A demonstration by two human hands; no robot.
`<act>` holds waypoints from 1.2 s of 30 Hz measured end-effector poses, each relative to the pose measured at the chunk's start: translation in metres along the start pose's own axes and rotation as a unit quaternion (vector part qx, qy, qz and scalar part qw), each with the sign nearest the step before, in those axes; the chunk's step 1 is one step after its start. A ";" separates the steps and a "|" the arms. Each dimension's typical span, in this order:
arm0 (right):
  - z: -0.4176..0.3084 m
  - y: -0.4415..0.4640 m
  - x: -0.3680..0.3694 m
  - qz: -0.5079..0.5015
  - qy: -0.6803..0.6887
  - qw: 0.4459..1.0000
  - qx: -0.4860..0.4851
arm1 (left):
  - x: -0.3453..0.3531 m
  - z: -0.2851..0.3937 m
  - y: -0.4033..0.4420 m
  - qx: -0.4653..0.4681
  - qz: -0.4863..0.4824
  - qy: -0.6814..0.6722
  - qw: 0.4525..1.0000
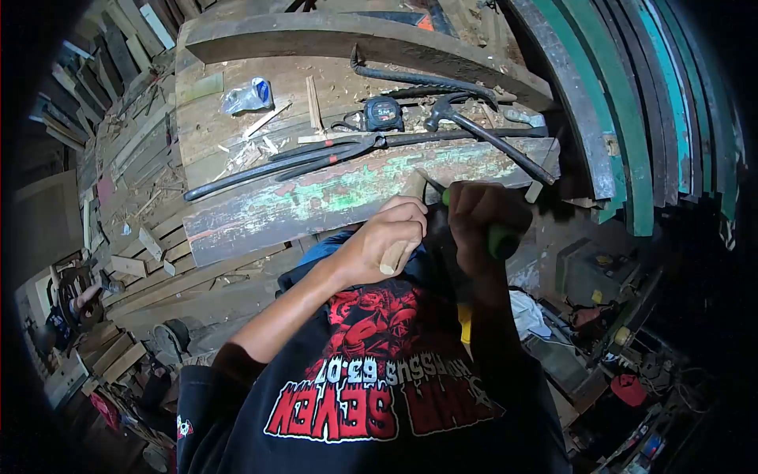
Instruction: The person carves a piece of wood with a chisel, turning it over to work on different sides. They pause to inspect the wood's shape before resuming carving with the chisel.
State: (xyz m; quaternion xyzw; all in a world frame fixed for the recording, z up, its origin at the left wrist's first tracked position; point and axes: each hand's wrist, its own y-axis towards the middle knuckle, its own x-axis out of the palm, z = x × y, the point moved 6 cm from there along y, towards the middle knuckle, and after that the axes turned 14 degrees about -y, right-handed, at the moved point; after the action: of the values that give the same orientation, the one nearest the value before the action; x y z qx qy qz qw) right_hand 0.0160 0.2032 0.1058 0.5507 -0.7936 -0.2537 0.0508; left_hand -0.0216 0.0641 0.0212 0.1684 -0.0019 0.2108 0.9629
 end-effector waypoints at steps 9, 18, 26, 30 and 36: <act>-0.054 0.031 -0.042 0.055 0.142 0.988 -0.020 | 0.001 -0.005 0.000 0.002 -0.006 0.013 1.000; -0.039 0.020 -0.034 0.086 0.108 0.990 0.032 | 0.006 -0.003 -0.001 -0.019 0.018 0.021 0.999; 0.059 -0.032 -0.018 0.113 -0.286 0.949 -0.069 | 0.007 -0.002 0.003 -0.018 0.012 0.017 1.000; -0.050 0.041 -0.067 0.058 0.126 0.989 -0.051 | 0.005 -0.005 0.004 -0.021 -0.006 0.016 1.000; 0.013 0.008 -0.032 0.081 0.183 0.976 0.084 | 0.003 -0.005 0.000 -0.033 -0.033 0.001 0.999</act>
State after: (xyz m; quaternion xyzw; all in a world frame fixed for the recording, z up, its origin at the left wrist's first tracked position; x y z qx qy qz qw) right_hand 0.0170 0.2386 0.1049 0.5243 -0.8311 -0.0756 0.1692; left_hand -0.0188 0.0671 0.0167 0.1365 -0.0022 0.1788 0.9744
